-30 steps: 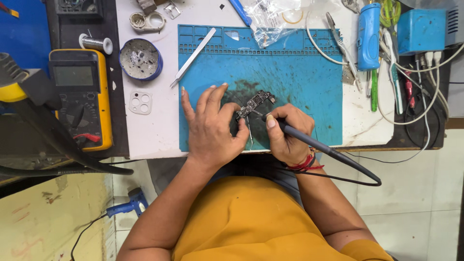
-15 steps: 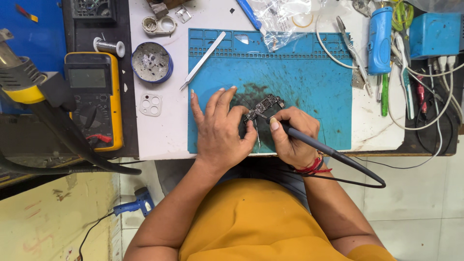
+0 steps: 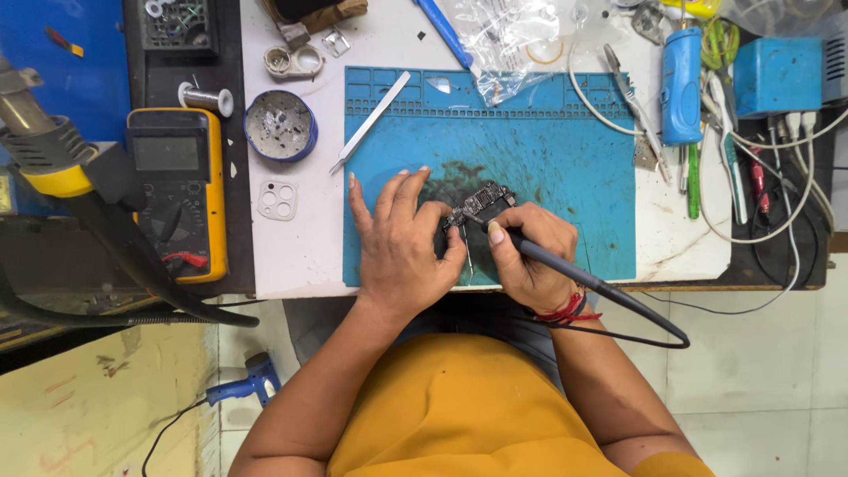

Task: The person sits at a repair workbench and solders a phone motherboard, holding the board steady with one hand while applying a soldering iron to its components. They reposition and turn the board repeatedly to solder different areas, with a multimeter, solder spool, and hand tools on the bench.

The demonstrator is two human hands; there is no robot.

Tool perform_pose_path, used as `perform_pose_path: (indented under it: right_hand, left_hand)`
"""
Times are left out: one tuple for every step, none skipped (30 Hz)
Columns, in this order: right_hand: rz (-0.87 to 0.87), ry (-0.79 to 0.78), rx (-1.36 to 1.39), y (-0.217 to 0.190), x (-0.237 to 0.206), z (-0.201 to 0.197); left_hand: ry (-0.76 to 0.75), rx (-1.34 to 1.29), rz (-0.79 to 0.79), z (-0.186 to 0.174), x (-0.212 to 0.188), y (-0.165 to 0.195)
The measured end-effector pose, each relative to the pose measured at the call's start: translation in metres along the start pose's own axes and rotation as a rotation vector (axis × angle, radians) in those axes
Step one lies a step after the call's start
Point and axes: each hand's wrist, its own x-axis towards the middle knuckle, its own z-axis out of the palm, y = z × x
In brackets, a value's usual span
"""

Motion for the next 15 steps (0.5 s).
perform_pose_path:
  right_hand:
    - [0.003,-0.001,0.002,0.0,0.0002,0.0005]
    - [0.008,-0.003,0.004,0.0002,0.0001,0.0004]
    - [0.006,0.001,0.004,0.0002,0.0001,0.0004]
    - [0.004,0.004,0.005,0.0003,0.0001,0.0004]
    - [0.003,0.007,0.007,0.0003,-0.0001,0.0006]
    - [0.008,0.008,0.007,0.0004,-0.0004,0.0001]
    - [0.014,0.009,0.007,0.0004,-0.0008,-0.0004]
    - [0.019,0.011,0.007,0.0003,-0.0012,-0.0005]
    - [0.014,0.01,0.007,0.0002,-0.0014,0.0]
    - [0.009,0.01,0.007,0.0003,-0.0015,0.0003]
    - [0.004,0.01,0.006,0.0003,-0.0014,0.0007]
    - [0.006,0.012,0.005,0.0003,-0.0014,0.0007]
    - [0.007,0.014,0.003,0.0003,-0.0012,0.0008]
    - [0.008,0.016,0.002,0.0005,-0.0009,0.0006]
    - [0.004,0.014,0.006,0.0005,-0.0006,0.0005]
  left_hand:
    - [0.004,-0.002,0.002,0.0001,0.0,-0.0001]
    - [0.006,-0.003,0.002,0.0003,0.0,-0.0002]
    - [0.006,-0.006,0.002,0.0004,0.0,-0.0002]
    - [0.01,-0.004,0.005,0.0005,0.0,-0.0003]
    - [0.012,-0.002,0.007,0.0006,-0.0001,-0.0003]
    - [0.014,0.0,0.008,0.0007,-0.0001,-0.0003]
    - [0.015,-0.001,0.007,0.0009,-0.0001,-0.0004]
    - [0.016,-0.002,0.007,0.001,-0.0002,-0.0004]
    - [0.019,-0.002,0.008,0.0011,-0.0002,-0.0004]
    - [0.019,0.001,0.007,0.0012,-0.0002,-0.0005]
    - [0.019,0.003,0.006,0.0012,-0.0003,-0.0005]
    - [0.018,0.004,0.004,0.0013,-0.0003,-0.0006]
    - [0.017,0.002,0.005,0.0014,-0.0003,-0.0006]
    - [0.016,0.0,0.007,0.0014,-0.0004,-0.0007]
    - [0.015,-0.002,0.007,0.0015,-0.0004,-0.0007]
